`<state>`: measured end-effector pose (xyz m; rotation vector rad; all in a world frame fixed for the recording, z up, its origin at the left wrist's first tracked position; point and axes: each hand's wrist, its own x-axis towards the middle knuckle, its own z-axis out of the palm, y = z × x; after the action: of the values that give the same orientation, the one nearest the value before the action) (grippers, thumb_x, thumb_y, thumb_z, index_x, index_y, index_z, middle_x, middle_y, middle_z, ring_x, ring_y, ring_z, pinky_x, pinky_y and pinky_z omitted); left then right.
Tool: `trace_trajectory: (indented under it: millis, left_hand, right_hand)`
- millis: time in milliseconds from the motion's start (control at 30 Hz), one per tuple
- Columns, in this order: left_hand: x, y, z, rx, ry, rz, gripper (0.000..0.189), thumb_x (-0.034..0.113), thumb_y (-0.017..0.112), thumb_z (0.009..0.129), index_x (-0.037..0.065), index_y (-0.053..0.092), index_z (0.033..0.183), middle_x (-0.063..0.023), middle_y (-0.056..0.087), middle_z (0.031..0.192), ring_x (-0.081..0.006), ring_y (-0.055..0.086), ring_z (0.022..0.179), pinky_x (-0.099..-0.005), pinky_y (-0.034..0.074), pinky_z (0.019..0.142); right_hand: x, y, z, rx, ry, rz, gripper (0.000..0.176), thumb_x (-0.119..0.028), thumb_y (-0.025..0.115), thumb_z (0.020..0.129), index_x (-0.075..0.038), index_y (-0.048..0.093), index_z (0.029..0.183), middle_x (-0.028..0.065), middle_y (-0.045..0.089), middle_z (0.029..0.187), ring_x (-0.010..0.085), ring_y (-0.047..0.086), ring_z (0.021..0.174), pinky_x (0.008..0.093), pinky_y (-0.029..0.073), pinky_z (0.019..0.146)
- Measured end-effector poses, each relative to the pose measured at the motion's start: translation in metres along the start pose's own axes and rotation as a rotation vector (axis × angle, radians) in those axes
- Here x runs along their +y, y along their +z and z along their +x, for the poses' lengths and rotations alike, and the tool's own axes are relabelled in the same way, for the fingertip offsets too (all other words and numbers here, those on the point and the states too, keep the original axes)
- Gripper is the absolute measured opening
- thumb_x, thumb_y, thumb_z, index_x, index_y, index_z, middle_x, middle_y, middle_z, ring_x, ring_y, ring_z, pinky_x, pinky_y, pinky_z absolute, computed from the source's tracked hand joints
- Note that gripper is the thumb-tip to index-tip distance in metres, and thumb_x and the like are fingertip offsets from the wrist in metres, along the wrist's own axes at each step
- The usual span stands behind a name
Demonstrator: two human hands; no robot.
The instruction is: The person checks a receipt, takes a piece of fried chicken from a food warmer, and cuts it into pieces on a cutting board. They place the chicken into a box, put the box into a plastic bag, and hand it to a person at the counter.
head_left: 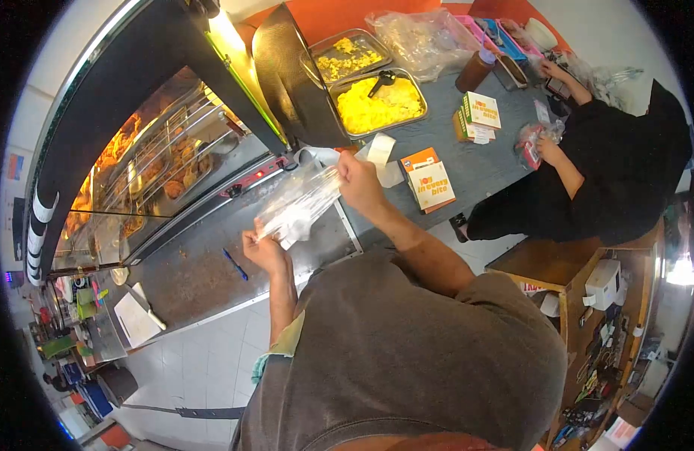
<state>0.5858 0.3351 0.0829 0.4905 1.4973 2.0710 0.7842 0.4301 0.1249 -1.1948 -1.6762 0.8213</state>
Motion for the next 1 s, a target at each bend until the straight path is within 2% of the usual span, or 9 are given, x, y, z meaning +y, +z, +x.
trace_trajectory:
  millis: [167, 267, 367, 500, 567, 733, 800, 900, 1000]
  left_hand:
    - [0.028, 0.005, -0.001, -0.17, 0.008, 0.221, 0.024, 0.002, 0.054, 0.089, 0.011, 0.042, 0.07, 0.0027, 0.047, 0.063, -0.0054, 0.044, 0.052, -0.021, 0.036, 0.046]
    - [0.028, 0.011, -0.012, -0.422, 0.311, 0.664, 0.014, 0.008, 0.065, 0.077, 0.003, 0.055, 0.086, -0.0054, 0.053, 0.076, -0.0167, 0.054, 0.072, -0.0314, 0.044, 0.064]
    - [0.048, 0.021, -0.019, -0.424, 0.573, 1.213, 0.027, 0.008, 0.068, 0.071, 0.0, 0.057, 0.094, -0.0097, 0.055, 0.084, -0.0222, 0.057, 0.08, -0.0349, 0.046, 0.071]
    - [0.04, 0.007, -0.007, -0.625, 0.557, 1.133, 0.025, 0.005, 0.066, 0.073, 0.0, 0.058, 0.096, -0.0089, 0.058, 0.083, -0.02, 0.058, 0.08, -0.0319, 0.046, 0.072]
    - [0.045, 0.006, -0.003, -0.444, 0.215, 0.381, 0.024, 0.005, 0.064, 0.075, 0.0, 0.058, 0.098, -0.007, 0.059, 0.08, -0.0163, 0.057, 0.077, -0.029, 0.045, 0.068]
    - [0.044, 0.025, -0.024, -0.197, 0.303, 0.61, 0.027, -0.001, 0.061, 0.072, 0.001, 0.058, 0.099, -0.0085, 0.058, 0.078, -0.0189, 0.058, 0.077, -0.0294, 0.046, 0.069]
    - [0.064, 0.033, -0.031, -0.288, 0.817, 1.038, 0.033, -0.005, 0.059, 0.069, 0.004, 0.058, 0.1, -0.0097, 0.059, 0.084, -0.0282, 0.06, 0.079, -0.0331, 0.047, 0.076]
    - [0.051, 0.037, -0.036, -0.49, 0.754, 0.949, 0.037, -0.003, 0.064, 0.065, 0.005, 0.058, 0.1, -0.0168, 0.056, 0.081, -0.0359, 0.058, 0.077, -0.0394, 0.047, 0.075]
    - [0.047, 0.059, -0.053, -0.578, 0.57, 0.753, 0.037, 0.001, 0.064, 0.067, 0.003, 0.058, 0.103, -0.0198, 0.057, 0.083, -0.0369, 0.059, 0.079, -0.0403, 0.047, 0.075]
  right_hand:
    - [-0.006, 0.0, -0.004, 0.019, 0.062, -0.006, 0.02, -0.01, 0.067, 0.081, 0.001, 0.052, 0.076, 0.0128, 0.054, 0.06, 0.0258, 0.055, 0.053, 0.0355, 0.042, 0.052]
    - [-0.015, 0.0, -0.005, -0.02, -0.246, 0.048, 0.016, -0.013, 0.064, 0.083, 0.001, 0.059, 0.08, 0.0159, 0.06, 0.068, 0.0307, 0.061, 0.063, 0.0372, 0.046, 0.059]
    - [-0.036, 0.012, -0.029, -0.258, -0.143, 0.07, 0.016, -0.013, 0.062, 0.083, 0.002, 0.061, 0.081, 0.0199, 0.062, 0.077, 0.0359, 0.062, 0.073, 0.039, 0.047, 0.064]
    - [-0.036, 0.033, -0.055, -0.27, -0.024, -0.069, 0.012, -0.01, 0.061, 0.082, 0.002, 0.058, 0.082, 0.0241, 0.06, 0.073, 0.0412, 0.06, 0.071, 0.0422, 0.046, 0.061]
    - [-0.018, 0.007, -0.043, -0.254, 0.026, -0.126, 0.013, -0.01, 0.062, 0.082, 0.001, 0.056, 0.082, 0.0245, 0.059, 0.071, 0.0418, 0.06, 0.069, 0.043, 0.045, 0.059]
    - [-0.033, -0.027, -0.02, -0.039, -0.039, -0.125, 0.016, -0.011, 0.063, 0.083, 0.0, 0.052, 0.079, 0.0243, 0.056, 0.064, 0.0422, 0.059, 0.064, 0.044, 0.043, 0.053]
    - [-0.045, -0.04, -0.019, -0.254, 0.127, -0.191, 0.014, -0.012, 0.06, 0.086, 0.0, 0.055, 0.08, 0.0239, 0.056, 0.064, 0.0418, 0.059, 0.063, 0.0436, 0.043, 0.052]
    - [-0.027, -0.036, -0.03, -0.228, -0.207, -0.036, 0.017, -0.018, 0.059, 0.087, -0.001, 0.058, 0.083, 0.0239, 0.056, 0.063, 0.0414, 0.058, 0.061, 0.0444, 0.042, 0.051]
    - [-0.036, -0.037, -0.044, -0.378, -0.204, -0.195, 0.019, -0.021, 0.06, 0.086, -0.002, 0.061, 0.088, 0.0226, 0.057, 0.064, 0.0411, 0.058, 0.062, 0.0454, 0.043, 0.053]
